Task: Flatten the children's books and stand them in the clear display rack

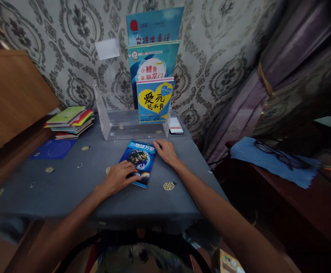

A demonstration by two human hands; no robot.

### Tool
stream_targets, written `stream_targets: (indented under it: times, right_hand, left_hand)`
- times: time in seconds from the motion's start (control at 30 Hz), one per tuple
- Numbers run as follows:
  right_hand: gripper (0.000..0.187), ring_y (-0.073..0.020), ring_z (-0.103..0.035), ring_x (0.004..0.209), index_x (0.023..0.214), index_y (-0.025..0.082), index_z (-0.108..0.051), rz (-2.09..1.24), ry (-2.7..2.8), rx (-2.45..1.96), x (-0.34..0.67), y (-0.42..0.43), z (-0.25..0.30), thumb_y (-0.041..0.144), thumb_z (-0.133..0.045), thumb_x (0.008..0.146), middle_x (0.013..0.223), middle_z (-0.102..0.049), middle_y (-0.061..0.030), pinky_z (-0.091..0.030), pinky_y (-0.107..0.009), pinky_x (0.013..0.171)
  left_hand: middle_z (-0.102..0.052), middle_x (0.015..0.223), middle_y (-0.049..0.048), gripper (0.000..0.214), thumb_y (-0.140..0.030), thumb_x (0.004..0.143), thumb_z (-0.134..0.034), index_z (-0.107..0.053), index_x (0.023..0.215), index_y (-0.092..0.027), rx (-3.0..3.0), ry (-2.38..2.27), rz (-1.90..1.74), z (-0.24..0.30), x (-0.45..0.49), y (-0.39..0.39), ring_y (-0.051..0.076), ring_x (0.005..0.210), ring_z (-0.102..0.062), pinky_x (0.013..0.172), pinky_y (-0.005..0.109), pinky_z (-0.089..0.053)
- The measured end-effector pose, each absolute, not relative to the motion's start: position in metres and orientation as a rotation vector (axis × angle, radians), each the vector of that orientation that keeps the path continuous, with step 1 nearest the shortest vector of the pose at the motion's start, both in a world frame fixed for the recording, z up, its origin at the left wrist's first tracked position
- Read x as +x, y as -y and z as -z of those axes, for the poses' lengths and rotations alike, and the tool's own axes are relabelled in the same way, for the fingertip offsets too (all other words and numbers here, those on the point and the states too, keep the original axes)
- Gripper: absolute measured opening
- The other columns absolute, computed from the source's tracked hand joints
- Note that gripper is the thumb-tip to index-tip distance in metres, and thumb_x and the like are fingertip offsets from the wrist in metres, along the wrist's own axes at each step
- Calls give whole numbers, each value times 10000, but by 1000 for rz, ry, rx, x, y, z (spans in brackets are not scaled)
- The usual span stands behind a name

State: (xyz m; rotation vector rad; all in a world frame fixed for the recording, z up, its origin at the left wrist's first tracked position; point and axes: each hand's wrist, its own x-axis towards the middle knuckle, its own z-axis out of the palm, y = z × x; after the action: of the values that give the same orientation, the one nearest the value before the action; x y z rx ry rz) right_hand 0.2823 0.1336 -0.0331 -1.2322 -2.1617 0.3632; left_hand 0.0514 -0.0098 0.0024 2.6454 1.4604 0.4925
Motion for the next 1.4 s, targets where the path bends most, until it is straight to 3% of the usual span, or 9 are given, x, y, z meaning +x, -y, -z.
stream_targets:
  times: [0.13, 0.23, 0.43, 0.63, 0.77, 0.87, 1.03, 1.17, 1.4]
  right_hand:
    - [290, -229, -617, 878, 927, 195, -717, -250, 2214, -1277, 279, -128, 28, 274, -448, 1005, 904, -741, -80, -406, -302, 780]
    - [283, -239, -624, 904, 929, 198, -720, -169, 2259, -1296, 274, -116, 22, 251, -452, 1002, 933, -750, -98, -409, -326, 824]
    - [250, -273, -597, 1034, 1007, 212, -718, -145, 2327, -1299, 261, -97, 21, 285, -479, 1003, 1066, -733, -109, -427, -397, 920]
    - [273, -317, -522, 1224, 1173, 230, -675, -214, 2304, -1273, 262, -90, 34, 310, -481, 998, 1327, -633, -150, -440, -483, 978]
    - [284, -305, -523, 1262, 1224, 280, -647, -289, 2319, -1222, 263, -82, 35, 262, -506, 978, 1335, -636, -124, -407, -536, 1046]
    - [268, -292, -536, 1257, 1202, 272, -644, -306, 2304, -1189, 262, -80, 33, 229, -528, 964, 1315, -651, -112, -388, -544, 1076]
    - [252, -282, -530, 1259, 1188, 211, -636, -272, 2312, -1118, 260, -83, 31, 197, -531, 959, 1298, -648, -116, -386, -518, 1084]
    - [264, -263, -545, 1219, 1198, 200, -639, -302, 2340, -1091, 258, -86, 30, 200, -536, 955, 1253, -660, -116, -420, -462, 1052]
    - [320, -270, -521, 1265, 1250, 152, -629, -315, 2231, -1314, 255, -80, 32, 204, -538, 947, 1368, -596, -151, -402, -422, 1078]
  left_hand:
    - [-658, 1209, 90, 305, -359, 997, -505, -651, 1201, -184, 2480, -1721, -530, -4, 45, -40, 225, 1156, -591, 1038, 363, -448]
    - [-631, 1276, 110, 365, -347, 983, -518, -591, 1295, -171, 2390, -1914, -481, 5, 46, -71, 244, 1206, -571, 1059, 393, -437]
    - [-629, 1321, 100, 363, -323, 980, -482, -598, 1301, -201, 2406, -1813, -707, 33, 36, -89, 254, 1245, -561, 1074, 436, -444]
    - [-635, 1357, 98, 384, -398, 979, -465, -642, 1274, -227, 2171, -1607, -932, 47, 20, -81, 253, 1281, -572, 1106, 466, -448]
    - [-608, 1402, 86, 384, -440, 962, -498, -661, 1255, -253, 1925, -1554, -1022, 42, 30, -73, 261, 1303, -565, 1105, 461, -457]
    - [-658, 1327, 113, 473, -517, 897, -574, -656, 1257, -222, 1565, -1494, -1124, 35, 36, -73, 285, 1231, -620, 1047, 437, -503]
    - [-741, 1121, 124, 739, -547, 642, -814, -642, 1263, -185, 1058, -1391, -1263, 30, 32, -84, 297, 1010, -709, 873, 377, -562]
    - [-732, 763, 36, 628, -467, 609, -849, -693, 1135, -160, 1015, -1286, -1189, 33, 27, -88, 196, 676, -679, 617, 264, -516]
    - [-709, 726, 8, 490, -284, 644, -818, -688, 1096, -144, 976, -1193, -1250, 37, 22, -88, 132, 582, -620, 564, 216, -471]
